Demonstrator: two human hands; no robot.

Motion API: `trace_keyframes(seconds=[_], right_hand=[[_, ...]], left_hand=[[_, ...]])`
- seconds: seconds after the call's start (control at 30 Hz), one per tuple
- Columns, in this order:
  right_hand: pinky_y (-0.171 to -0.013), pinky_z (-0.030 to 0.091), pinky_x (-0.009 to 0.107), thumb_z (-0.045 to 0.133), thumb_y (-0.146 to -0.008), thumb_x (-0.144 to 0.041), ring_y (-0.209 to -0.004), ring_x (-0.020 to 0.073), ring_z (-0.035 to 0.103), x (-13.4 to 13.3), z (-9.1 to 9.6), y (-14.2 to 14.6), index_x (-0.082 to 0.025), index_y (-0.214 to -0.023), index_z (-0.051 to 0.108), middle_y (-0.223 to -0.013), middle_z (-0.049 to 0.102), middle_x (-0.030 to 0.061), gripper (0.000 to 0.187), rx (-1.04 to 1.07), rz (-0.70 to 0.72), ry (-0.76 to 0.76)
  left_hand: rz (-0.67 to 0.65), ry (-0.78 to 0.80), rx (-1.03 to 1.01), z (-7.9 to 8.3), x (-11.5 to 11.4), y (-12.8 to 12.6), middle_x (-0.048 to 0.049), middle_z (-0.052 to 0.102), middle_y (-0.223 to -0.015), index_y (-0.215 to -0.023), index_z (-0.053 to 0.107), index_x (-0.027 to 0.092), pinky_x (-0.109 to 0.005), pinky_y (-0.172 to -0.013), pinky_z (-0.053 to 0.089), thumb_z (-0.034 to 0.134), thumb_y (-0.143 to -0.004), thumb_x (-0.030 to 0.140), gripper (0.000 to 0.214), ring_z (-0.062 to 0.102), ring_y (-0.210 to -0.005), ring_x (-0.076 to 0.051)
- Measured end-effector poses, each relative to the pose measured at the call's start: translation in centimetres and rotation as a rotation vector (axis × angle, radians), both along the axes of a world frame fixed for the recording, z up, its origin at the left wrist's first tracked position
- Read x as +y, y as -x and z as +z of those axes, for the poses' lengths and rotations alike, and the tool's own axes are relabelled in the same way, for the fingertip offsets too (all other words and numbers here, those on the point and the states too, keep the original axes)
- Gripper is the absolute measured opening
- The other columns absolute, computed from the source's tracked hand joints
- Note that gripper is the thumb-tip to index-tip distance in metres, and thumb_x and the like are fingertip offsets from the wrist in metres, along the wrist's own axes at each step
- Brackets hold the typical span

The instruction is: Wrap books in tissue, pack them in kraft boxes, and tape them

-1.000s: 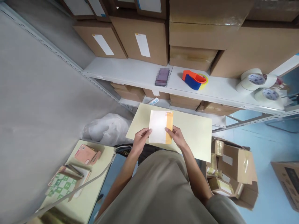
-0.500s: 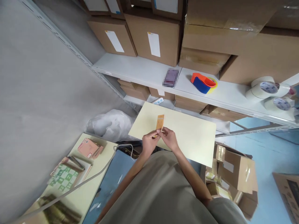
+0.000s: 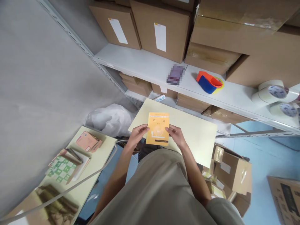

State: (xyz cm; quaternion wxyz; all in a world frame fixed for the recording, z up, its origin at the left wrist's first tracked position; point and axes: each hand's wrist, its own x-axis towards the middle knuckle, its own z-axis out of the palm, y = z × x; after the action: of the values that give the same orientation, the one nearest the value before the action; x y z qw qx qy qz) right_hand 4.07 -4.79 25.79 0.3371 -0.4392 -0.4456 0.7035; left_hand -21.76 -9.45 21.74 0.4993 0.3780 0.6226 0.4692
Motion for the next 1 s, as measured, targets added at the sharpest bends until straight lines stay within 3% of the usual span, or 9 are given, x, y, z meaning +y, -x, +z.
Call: trace_keyframes(seconds=[0.13,0.3,0.43,0.53,0.67,0.83,0.93,1.0], right_hand=[[-0.092,0.068,0.044,0.089,-0.083,-0.069,-0.094,0.0268,0.081,0.6,0.0,-0.6,-0.026,-0.110,0.085,-0.107,0.085,0.0046,0.051,-0.009,0.005,-0.039],[-0.101,0.065,0.046,0.088,-0.085,-0.065,-0.102,0.0290,0.080,0.8,-1.0,-1.0,-0.028,-0.101,0.088,-0.107,0.086,0.0047,0.040,-0.089,-0.063,-0.260],[-0.118,0.056,0.048,0.080,-0.097,-0.053,-0.124,0.0280,0.076,0.5,-0.8,-0.9,-0.035,-0.108,0.090,-0.124,0.084,0.0037,0.023,-0.105,-0.114,-0.492],[-0.118,0.056,0.046,0.073,-0.103,-0.047,-0.130,0.0258,0.074,0.4,-0.3,-0.9,-0.038,-0.108,0.090,-0.131,0.082,0.0030,0.019,-0.083,-0.120,-0.564],[-0.111,0.060,0.044,0.070,-0.105,-0.049,-0.128,0.0253,0.075,0.6,0.0,-1.1,-0.037,-0.109,0.089,-0.130,0.082,0.0045,0.022,-0.080,-0.136,-0.564],[-0.092,0.064,0.040,0.085,-0.092,-0.058,-0.106,0.0264,0.079,0.6,-0.3,-1.4,-0.029,-0.125,0.077,-0.106,0.084,0.0068,0.044,-0.146,-0.243,-0.428],[-0.083,0.062,0.036,0.086,-0.089,-0.062,-0.091,0.0233,0.077,0.5,-0.4,-1.3,-0.027,-0.110,0.074,-0.094,0.082,0.0046,0.043,-0.183,-0.293,-0.376],[-0.083,0.062,0.037,0.084,-0.090,-0.063,-0.092,0.0238,0.076,0.3,-0.2,-1.4,-0.027,-0.102,0.076,-0.099,0.083,0.0065,0.040,-0.192,-0.266,-0.355]], left_hand=[[-0.048,-0.073,-0.015,2.0,0.0,-0.4,-0.0096,0.085,-0.109,-0.106,0.084,0.018,-0.038,-0.095,0.062,0.086,-0.083,0.059,0.047,0.078,-0.103,-0.026],[-0.008,-0.211,0.138,3.8,-0.1,-0.8,-0.0067,0.083,-0.104,-0.105,0.079,0.020,-0.031,-0.081,0.061,0.082,-0.089,0.051,0.035,0.075,-0.084,-0.019],[0.004,-0.394,0.264,5.3,-0.5,-0.8,-0.0080,0.082,-0.110,-0.098,0.078,0.023,-0.037,-0.096,0.061,0.074,-0.097,0.035,0.013,0.078,-0.102,-0.022],[0.000,-0.474,0.348,6.0,-0.8,-1.0,-0.0091,0.081,-0.115,-0.088,0.077,0.024,-0.041,-0.104,0.060,0.068,-0.100,0.028,0.015,0.077,-0.113,-0.024],[0.027,-0.427,0.248,6.0,-0.8,-1.5,-0.0093,0.081,-0.112,-0.095,0.071,0.024,-0.040,-0.103,0.060,0.071,-0.099,0.032,0.009,0.078,-0.111,-0.023],[0.040,-0.364,0.181,6.3,-0.8,-1.9,-0.0064,0.079,-0.098,-0.084,0.060,0.023,-0.035,-0.094,0.061,0.075,-0.097,0.045,0.030,0.077,-0.098,-0.021],[0.005,-0.304,0.271,7.1,-0.9,-1.8,-0.0060,0.078,-0.096,-0.084,0.067,0.023,-0.031,-0.088,0.060,0.074,-0.098,0.049,0.031,0.074,-0.092,-0.020],[-0.022,-0.270,0.299,7.6,-0.9,-1.7,-0.0069,0.080,-0.102,-0.096,0.076,0.023,-0.031,-0.086,0.060,0.069,-0.100,0.050,0.028,0.073,-0.094,-0.020]])
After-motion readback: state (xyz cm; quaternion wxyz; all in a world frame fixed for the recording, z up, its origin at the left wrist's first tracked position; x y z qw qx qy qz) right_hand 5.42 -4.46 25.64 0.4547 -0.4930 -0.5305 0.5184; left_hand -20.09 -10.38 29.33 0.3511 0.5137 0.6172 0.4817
